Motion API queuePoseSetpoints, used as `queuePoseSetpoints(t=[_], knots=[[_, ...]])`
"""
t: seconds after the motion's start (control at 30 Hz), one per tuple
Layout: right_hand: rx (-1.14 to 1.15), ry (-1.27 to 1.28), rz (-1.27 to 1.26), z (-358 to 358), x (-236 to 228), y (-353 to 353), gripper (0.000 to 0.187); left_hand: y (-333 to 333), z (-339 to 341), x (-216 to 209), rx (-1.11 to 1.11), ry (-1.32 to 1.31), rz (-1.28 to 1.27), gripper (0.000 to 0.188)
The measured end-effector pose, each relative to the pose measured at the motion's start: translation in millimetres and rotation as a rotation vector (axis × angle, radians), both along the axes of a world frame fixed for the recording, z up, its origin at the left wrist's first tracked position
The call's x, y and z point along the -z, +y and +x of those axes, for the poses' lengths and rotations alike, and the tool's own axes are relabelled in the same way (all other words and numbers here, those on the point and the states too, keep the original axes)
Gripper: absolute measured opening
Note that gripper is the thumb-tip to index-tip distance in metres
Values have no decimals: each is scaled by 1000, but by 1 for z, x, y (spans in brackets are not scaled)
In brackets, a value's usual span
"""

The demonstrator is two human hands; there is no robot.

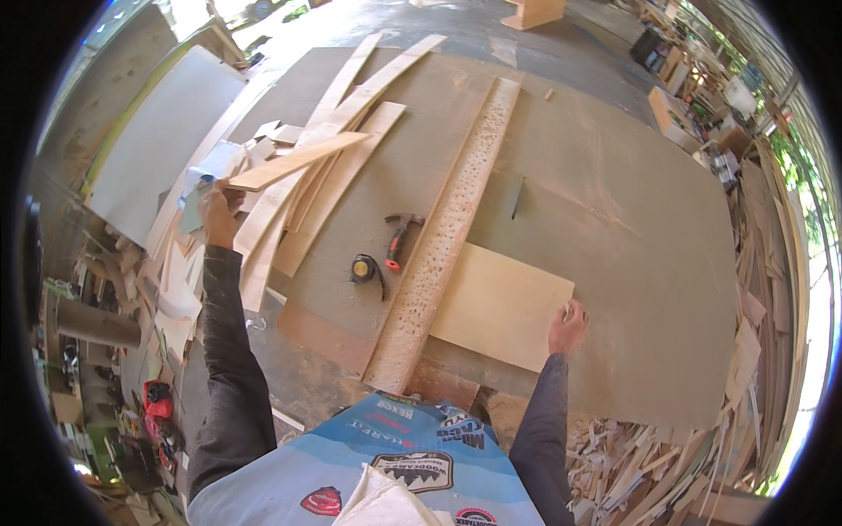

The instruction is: The person uses a table saw to cut a piece of wood, positioning and pushing the wood through the blade while moving other wooden pieces aside.

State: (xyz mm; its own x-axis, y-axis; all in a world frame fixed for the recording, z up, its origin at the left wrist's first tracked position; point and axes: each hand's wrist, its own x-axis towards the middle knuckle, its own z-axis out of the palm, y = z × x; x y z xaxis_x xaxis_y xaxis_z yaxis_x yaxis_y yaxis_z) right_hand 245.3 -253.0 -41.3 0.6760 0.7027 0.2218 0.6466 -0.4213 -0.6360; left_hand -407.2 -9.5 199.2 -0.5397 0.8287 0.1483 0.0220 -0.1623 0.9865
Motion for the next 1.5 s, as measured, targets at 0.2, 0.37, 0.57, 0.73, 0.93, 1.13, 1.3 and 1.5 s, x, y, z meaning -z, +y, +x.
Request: queuePoseSetpoints(t=[0.2,0.37,0.57,0.73,0.93,1.13,1.3,1.5], knots=[[-355,-171,-189,-25,-5,91,53,-54,44,-19,12,-238,0,23],[-528,-174,-337,-48,18,125,66,-100,48,-4,53,-265,75,23],[-567,-126,-236,-94,17,122,68,-126,6,35,-40,-434,-45,17],[-561,-44,-177,-96,18,113,70,-138,2,52,5,-493,-67,16],[-529,-22,-127,-123,20,76,65,-143,14,53,34,-484,-191,13],[-462,-215,-46,-131,15,72,69,-163,68,54,-53,108,-220,17],[-527,733,165,-162,-80,73,57,-202,144,-1,72,771,97,26],[-414,1505,474,-147,-150,83,46,-222,182,19,485,1102,442,51]])
